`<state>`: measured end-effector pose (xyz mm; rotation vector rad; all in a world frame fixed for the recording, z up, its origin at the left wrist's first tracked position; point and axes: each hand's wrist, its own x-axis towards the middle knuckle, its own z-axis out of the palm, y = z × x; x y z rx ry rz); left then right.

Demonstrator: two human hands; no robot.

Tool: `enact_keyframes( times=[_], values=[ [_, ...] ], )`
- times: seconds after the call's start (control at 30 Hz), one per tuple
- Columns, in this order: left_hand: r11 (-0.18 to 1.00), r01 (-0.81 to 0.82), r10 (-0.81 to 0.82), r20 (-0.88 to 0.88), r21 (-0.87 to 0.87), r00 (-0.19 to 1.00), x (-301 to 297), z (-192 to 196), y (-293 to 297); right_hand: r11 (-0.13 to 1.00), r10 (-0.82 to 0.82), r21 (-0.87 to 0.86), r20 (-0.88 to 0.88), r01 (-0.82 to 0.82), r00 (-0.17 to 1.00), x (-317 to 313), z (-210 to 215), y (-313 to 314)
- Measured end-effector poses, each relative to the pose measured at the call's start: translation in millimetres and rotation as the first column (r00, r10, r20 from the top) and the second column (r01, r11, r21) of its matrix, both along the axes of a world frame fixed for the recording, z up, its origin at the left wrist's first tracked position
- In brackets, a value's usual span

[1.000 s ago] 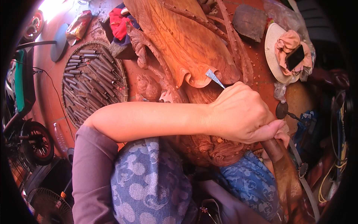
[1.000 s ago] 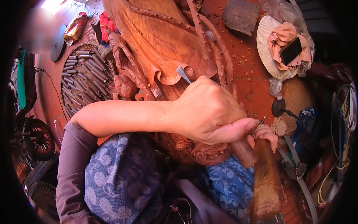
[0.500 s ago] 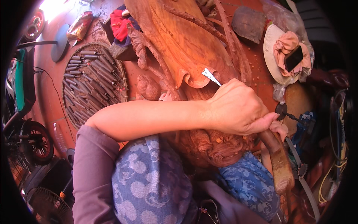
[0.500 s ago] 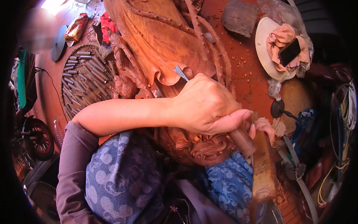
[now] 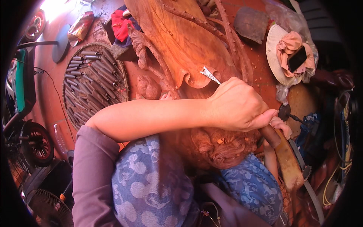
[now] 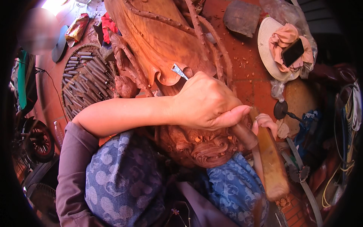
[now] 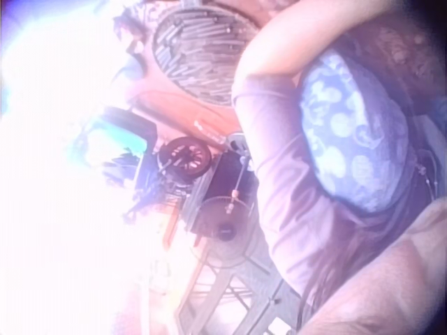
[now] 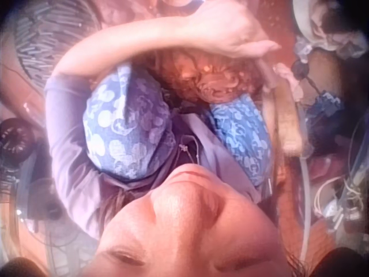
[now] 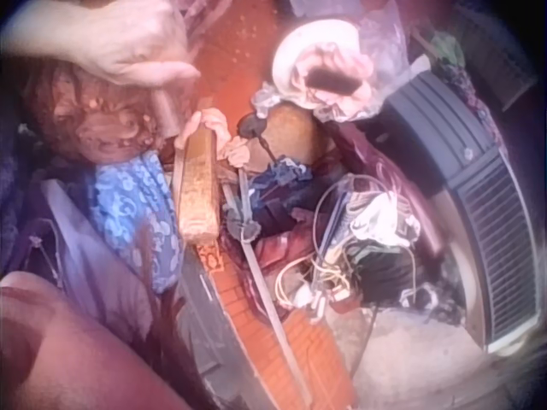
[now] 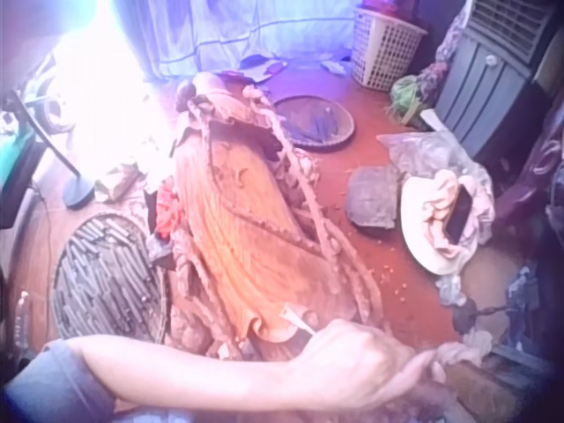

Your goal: The person carves a large piece of wood using a chisel and mallet. They repeatedly strike the chisel to shape the wood and occasionally switch chisels from a nearby tray.

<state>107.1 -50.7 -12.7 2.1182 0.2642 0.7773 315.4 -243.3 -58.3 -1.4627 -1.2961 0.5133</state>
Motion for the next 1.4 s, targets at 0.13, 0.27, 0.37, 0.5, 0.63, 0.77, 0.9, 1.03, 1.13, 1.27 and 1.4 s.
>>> enact_keyframes(
  times=[0.13, 0.27, 0.37, 0.5, 0.63, 0.77, 0.9, 1.03, 1.13, 1.27, 1.4],
  values=[
    [0.999, -0.039, 0.038, -0.057, -0.015, 0.998, -4, 2, 3, 0.989, -0.008, -0.145, 0.177, 0.034, 0.984, 0, 7, -1],
    [0.999, -0.028, 0.028, -0.032, 0.025, 0.999, 1, -4, 1, 1.0, 0.01, -0.023, 0.041, -0.009, 0.999, 10, -7, -5],
    [0.998, -0.069, 0.069, -0.051, 0.007, 0.996, -4, -5, 5, 0.947, -0.005, -0.283, 0.462, 0.153, 0.887, -5, 20, 5],
    [0.999, -0.037, 0.038, -0.007, 0.021, 0.999, -1, -3, 4, 0.998, 0.066, -0.009, 0.118, -0.065, 0.991, 1, 2, 11],
    [0.997, -0.077, 0.078, -0.034, 0.025, 0.996, -5, -3, 6, 0.989, -0.011, -0.14, 0.299, 0.055, 0.954, 4, 4, 1],
    [0.993, -0.106, 0.108, -0.049, 0.056, 0.993, -4, -5, 8, 0.994, 0.071, -0.1, 0.307, -0.042, 0.949, 9, -10, 7],
    [0.985, -0.161, 0.166, -0.075, 0.068, 0.983, -4, -5, 13, 0.988, 0.044, -0.152, 0.328, 0.007, 0.944, 15, -15, -5],
    [0.951, -0.229, 0.255, -0.105, 0.208, 0.961, -9, 2, 9, 0.967, 0.057, -0.251, 0.363, 0.038, 0.93, 21, -9, -9],
    [0.981, -0.066, 0.061, 0.033, 0.184, 0.998, -12, 24, -8, 0.944, -0.027, -0.307, 0.297, 0.122, 0.955, 12, 6, -22],
    [0.986, 0.165, -0.164, 0.033, -0.037, 0.986, -8, 24, -14, 0.984, 0.023, -0.174, -0.016, -0.026, 1.0, 1, 27, -13],
    [0.993, 0.084, -0.079, 0.07, -0.083, 0.994, -1, 21, -5, 0.665, -0.684, -0.672, -0.372, 0.327, 0.627, -24, 45, -9]
  ],
)
